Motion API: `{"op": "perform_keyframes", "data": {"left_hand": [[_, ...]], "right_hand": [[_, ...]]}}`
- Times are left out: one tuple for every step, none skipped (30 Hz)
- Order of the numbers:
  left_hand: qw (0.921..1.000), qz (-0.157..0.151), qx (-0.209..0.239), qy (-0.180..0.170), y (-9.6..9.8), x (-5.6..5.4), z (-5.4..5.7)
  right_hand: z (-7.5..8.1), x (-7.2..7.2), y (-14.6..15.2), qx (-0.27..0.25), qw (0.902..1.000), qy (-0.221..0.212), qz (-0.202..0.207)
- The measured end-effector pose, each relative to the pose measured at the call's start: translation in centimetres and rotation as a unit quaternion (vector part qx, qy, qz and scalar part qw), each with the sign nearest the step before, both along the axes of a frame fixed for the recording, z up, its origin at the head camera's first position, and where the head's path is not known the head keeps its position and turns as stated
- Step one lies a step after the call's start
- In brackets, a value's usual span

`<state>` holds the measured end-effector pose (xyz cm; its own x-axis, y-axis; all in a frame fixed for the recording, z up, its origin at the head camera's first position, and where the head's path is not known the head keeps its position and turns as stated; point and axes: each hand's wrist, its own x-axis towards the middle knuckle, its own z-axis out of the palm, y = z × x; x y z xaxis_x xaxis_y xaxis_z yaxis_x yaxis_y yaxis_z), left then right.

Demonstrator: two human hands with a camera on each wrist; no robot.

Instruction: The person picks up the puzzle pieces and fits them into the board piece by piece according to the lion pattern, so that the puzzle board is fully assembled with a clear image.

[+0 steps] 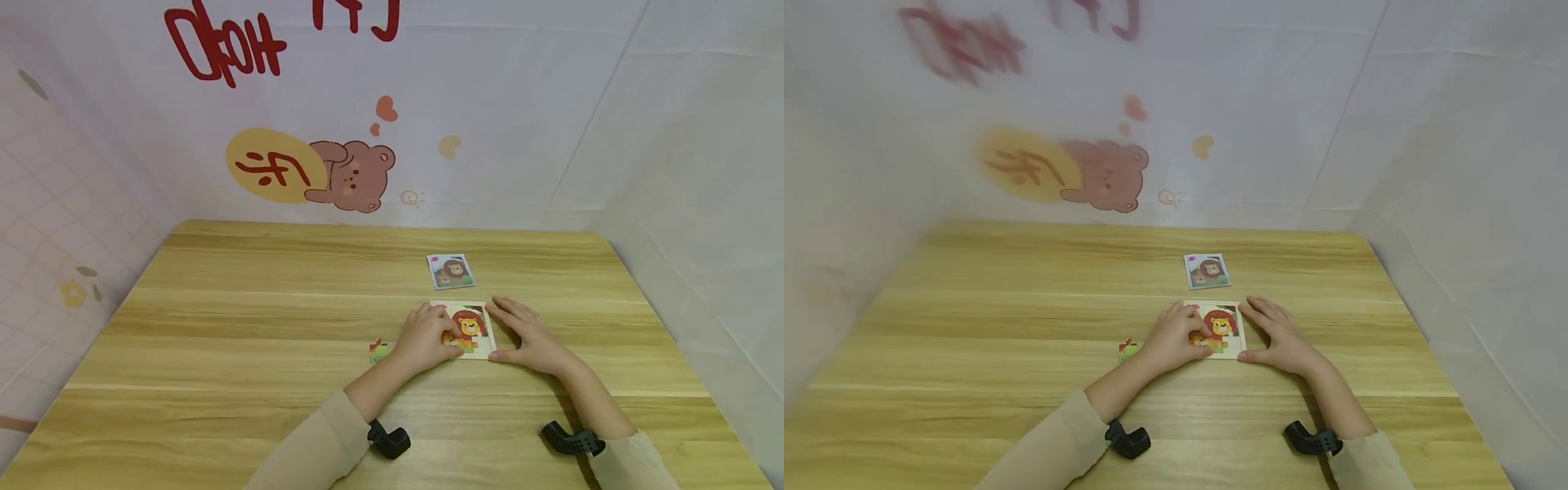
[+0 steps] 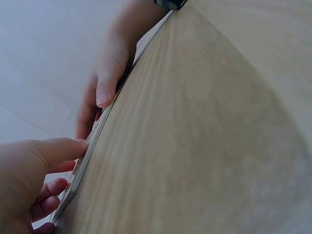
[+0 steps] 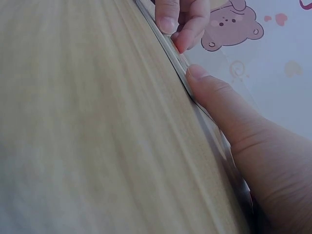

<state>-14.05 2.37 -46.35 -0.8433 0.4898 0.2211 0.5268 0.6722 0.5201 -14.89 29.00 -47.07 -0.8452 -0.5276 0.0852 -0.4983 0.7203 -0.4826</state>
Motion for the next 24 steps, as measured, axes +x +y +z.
{"op": "perform_keyframes", "data": {"left_hand": [[1.0,-0.001,-0.002,-0.001,-0.01,-0.02,-0.01],[1.0,-0.001,-0.004,-0.003,-0.04,-0.04,-0.04],[1.0,-0.002,-0.005,-0.004,-0.07,-0.05,-0.07],[1.0,-0.002,-0.006,-0.005,-0.1,-0.07,-0.1],[1.0,-0.003,-0.007,-0.005,-0.14,-0.09,-0.14],[1.0,-0.003,-0.007,-0.006,-0.16,-0.1,-0.17],[1.0,-0.004,-0.006,-0.006,-0.19,-0.11,-0.19],[1.0,-0.004,-0.005,-0.006,-0.21,-0.11,-0.18],[1.0,-0.005,-0.003,-0.005,-0.24,-0.11,-0.17],[1.0,-0.005,-0.002,-0.004,-0.27,-0.11,-0.16],[1.0,-0.005,-0.001,-0.003,-0.3,-0.11,-0.13],[1.0,-0.006,0.0,-0.003,-0.35,-0.1,-0.07],[1.0,-0.007,0.002,-0.003,-0.38,-0.11,-0.02],[1.0,-0.008,0.002,-0.003,-0.41,-0.11,0.03],[0.9999,-0.009,0.003,-0.003,-0.44,-0.12,0.07],[0.9999,-0.01,0.003,-0.004,-0.47,-0.14,0.1],[0.9999,-0.011,0.003,-0.006,-0.49,-0.15,0.15],[0.9999,-0.013,0.002,-0.007,-0.5,-0.16,0.17],[0.9999,-0.014,0.002,-0.007,-0.51,-0.17,0.19],[0.9999,-0.015,0.001,-0.007,-0.52,-0.18,0.19],[0.9999,-0.016,-0.001,-0.007,-0.54,-0.2,0.19],[0.9998,-0.016,-0.002,-0.007,-0.57,-0.22,0.17],[0.9998,-0.016,-0.002,-0.006,-0.6,-0.22,0.13],[0.9998,-0.017,-0.002,-0.007,-0.61,-0.23,0.1]], "right_hand": [[0.01,0.01,-0.02,0.0,1.0,0.0,0.0],[0.01,0.01,-0.05,0.001,1.0,0.0,0.0],[0.0,0.0,-0.09,0.001,1.0,0.001,0.001],[-0.02,-0.01,-0.12,0.002,1.0,0.001,0.001],[-0.04,-0.02,-0.14,0.002,1.0,0.001,0.001],[-0.06,-0.04,-0.16,0.001,1.0,0.001,0.0],[-0.11,-0.08,-0.16,0.001,1.0,0.001,0.0],[-0.12,-0.09,-0.17,0.002,1.0,0.002,0.0],[-0.15,-0.13,-0.17,0.002,1.0,0.002,0.001],[-0.15,-0.15,-0.18,0.002,1.0,0.003,0.002],[-0.15,-0.18,-0.2,0.001,1.0,0.003,0.003],[-0.17,-0.22,-0.21,0.002,1.0,0.003,0.004],[-0.16,-0.24,-0.22,0.002,1.0,0.003,0.004],[-0.17,-0.25,-0.22,0.001,1.0,0.002,0.004],[-0.18,-0.26,-0.2,0.001,1.0,0.001,0.003],[-0.17,-0.26,-0.2,0.0,1.0,0.0,0.002],[-0.19,-0.27,-0.17,0.0,1.0,0.0,0.001],[-0.2,-0.28,-0.15,-0.001,1.0,-0.001,0.0],[-0.19,-0.28,-0.13,-0.001,1.0,-0.001,-0.001],[-0.2,-0.29,-0.12,-0.001,1.0,-0.001,-0.001],[-0.19,-0.32,-0.13,0.0,1.0,0.0,-0.001],[-0.24,-0.37,-0.13,0.001,1.0,0.001,0.0],[-0.28,-0.42,-0.14,0.001,1.0,0.002,0.001],[-0.32,-0.46,-0.16,0.002,1.0,0.002,0.002]]}}
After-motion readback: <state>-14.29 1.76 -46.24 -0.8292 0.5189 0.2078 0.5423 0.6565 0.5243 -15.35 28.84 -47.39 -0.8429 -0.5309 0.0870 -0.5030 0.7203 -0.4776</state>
